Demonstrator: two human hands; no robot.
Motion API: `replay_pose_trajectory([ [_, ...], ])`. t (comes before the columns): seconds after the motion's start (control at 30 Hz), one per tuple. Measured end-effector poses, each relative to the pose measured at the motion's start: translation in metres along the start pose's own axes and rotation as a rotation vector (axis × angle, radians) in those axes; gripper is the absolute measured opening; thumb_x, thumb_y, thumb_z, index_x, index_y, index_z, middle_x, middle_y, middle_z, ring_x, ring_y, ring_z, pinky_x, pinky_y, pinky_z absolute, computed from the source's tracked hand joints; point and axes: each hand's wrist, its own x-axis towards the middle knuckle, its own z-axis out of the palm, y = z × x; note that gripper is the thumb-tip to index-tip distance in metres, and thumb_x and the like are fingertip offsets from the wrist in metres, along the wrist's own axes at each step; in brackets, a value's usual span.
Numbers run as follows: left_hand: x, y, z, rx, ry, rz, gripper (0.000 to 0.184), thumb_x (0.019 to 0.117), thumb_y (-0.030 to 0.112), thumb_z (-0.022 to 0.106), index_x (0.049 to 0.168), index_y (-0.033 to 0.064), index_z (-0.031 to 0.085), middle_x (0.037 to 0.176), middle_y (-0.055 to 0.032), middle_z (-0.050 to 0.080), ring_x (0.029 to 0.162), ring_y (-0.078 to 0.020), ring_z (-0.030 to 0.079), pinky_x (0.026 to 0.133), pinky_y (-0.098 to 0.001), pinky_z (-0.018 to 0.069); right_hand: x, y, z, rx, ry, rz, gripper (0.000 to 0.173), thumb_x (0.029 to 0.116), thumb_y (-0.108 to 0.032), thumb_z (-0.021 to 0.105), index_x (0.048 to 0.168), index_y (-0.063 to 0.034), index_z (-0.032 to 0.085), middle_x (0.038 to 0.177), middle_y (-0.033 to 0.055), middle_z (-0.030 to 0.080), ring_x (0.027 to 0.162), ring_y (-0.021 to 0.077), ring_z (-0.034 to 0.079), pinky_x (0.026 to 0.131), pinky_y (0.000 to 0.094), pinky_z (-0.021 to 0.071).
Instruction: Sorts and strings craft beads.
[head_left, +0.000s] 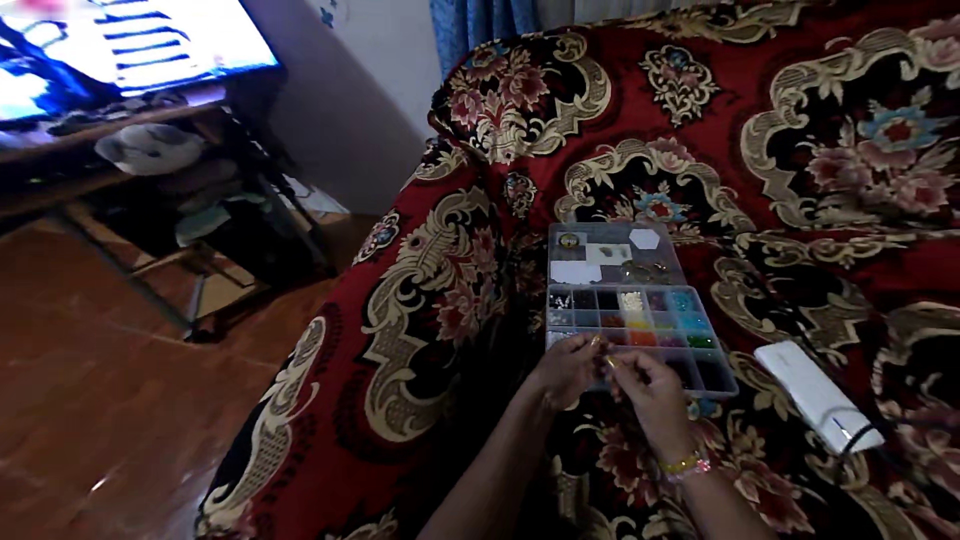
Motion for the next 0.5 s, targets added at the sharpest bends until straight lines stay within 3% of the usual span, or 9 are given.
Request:
replay_pose_trajectory([
  [0.5,0.0015,-0.0057,-0.0036,-0.048,-0.036,-0.024,0.023,0.1094,0.011,0.039,0.106,0.0091,0.061,0.098,0.0017,0.068,0.086,-0.0095,0.067,0.083,-0.0297,0.0569,-0.0004,0.0007,0.0016,0.035,-0.002,0.002,0.01,0.0917,-0.008,0.064,0.092,-0.0014,0.071,0.071,-0.0023,0.069,0.057,0.004,0.064,0.055,0.02,0.0568],
])
